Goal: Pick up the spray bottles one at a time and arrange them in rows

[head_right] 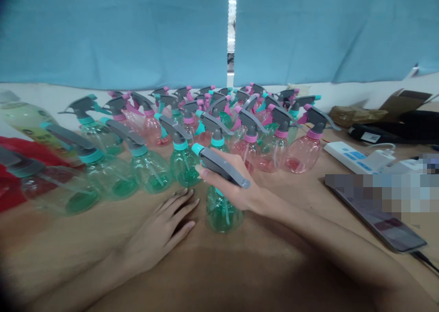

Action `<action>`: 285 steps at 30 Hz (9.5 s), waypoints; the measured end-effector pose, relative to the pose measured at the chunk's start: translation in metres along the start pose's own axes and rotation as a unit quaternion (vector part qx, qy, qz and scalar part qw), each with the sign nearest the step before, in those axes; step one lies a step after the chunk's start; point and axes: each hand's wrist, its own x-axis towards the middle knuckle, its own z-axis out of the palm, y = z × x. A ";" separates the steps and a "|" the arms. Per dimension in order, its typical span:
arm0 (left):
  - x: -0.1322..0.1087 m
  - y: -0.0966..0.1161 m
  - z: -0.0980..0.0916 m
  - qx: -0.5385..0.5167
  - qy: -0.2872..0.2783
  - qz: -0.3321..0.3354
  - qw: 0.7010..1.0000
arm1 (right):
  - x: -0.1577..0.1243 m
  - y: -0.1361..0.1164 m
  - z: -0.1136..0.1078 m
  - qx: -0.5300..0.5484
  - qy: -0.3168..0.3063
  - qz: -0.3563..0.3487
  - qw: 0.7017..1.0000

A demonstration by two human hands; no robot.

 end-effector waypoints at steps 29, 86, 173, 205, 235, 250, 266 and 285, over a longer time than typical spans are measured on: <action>0.000 -0.001 -0.001 -0.001 0.019 0.008 1.000 | -0.002 -0.002 0.006 0.058 0.014 0.009 0.998; -0.220 -0.090 -0.069 -0.099 0.346 -0.306 0.881 | 0.080 -0.094 0.277 -0.058 -0.183 -0.168 0.967; 0.010 0.033 -0.004 -0.249 0.072 -0.009 0.966 | -0.015 -0.029 0.019 0.013 -0.021 -0.003 1.000; 0.001 0.018 -0.003 -0.020 -0.029 0.016 0.999 | -0.003 -0.016 0.011 0.009 -0.021 -0.005 1.000; 0.003 0.019 -0.003 -0.019 -0.021 0.013 1.000 | -0.008 -0.001 0.012 0.090 -0.051 0.023 0.994; 0.001 0.020 -0.004 -0.018 -0.023 0.015 0.999 | -0.009 -0.003 0.013 0.083 -0.043 0.033 0.995; 0.001 0.019 -0.003 -0.024 -0.015 0.016 0.999 | -0.006 -0.004 0.012 0.027 -0.039 0.015 0.999; 0.002 0.018 -0.003 -0.025 -0.012 0.019 0.999 | -0.003 -0.015 0.011 -0.049 -0.002 -0.013 0.999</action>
